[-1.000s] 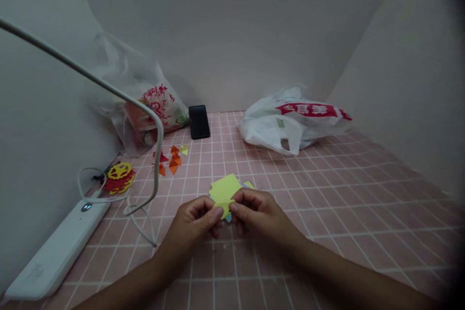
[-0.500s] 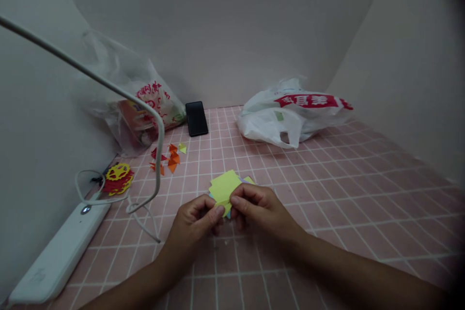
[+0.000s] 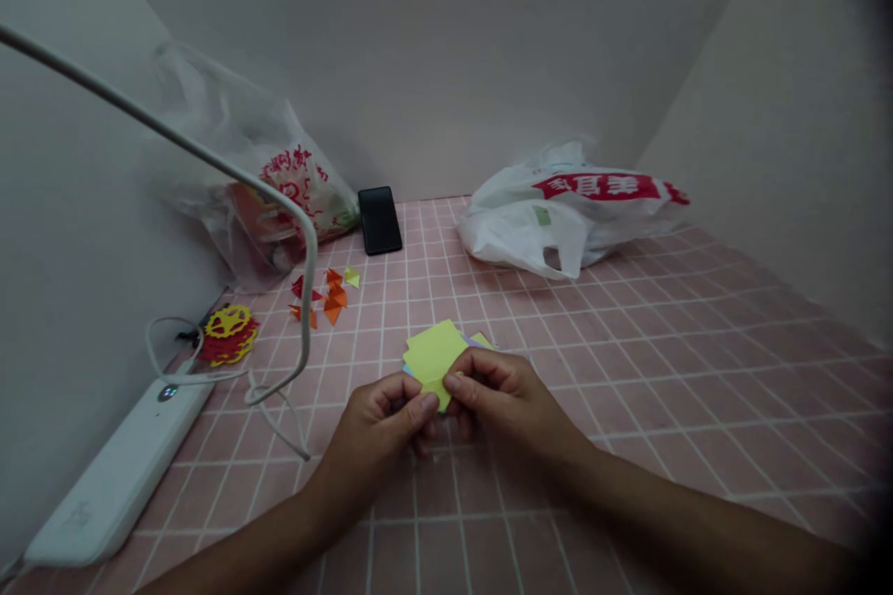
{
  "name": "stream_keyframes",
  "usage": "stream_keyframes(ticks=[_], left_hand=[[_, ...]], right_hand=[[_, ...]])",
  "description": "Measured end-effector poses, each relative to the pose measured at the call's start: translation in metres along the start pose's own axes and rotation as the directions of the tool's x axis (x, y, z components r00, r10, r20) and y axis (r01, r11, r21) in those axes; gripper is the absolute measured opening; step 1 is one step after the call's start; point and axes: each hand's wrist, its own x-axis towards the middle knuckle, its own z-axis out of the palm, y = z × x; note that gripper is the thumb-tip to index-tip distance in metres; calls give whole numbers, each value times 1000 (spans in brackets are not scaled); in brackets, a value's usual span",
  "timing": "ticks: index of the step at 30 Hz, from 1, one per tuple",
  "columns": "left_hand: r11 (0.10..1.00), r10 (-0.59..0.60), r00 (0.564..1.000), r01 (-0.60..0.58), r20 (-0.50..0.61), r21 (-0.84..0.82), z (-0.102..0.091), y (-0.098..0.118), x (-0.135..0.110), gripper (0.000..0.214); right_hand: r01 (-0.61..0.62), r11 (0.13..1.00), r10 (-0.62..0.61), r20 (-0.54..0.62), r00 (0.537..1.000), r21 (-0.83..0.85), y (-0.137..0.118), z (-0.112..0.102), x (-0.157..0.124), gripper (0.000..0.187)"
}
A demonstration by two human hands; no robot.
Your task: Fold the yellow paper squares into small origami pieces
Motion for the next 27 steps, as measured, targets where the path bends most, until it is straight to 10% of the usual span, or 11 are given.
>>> stream_keyframes(ticks=[27], left_hand=[[998, 40, 998, -41, 53, 36, -2, 1, -3, 26]], right_hand=[[-10, 993, 14, -32, 999, 115, 5, 1, -1, 24]])
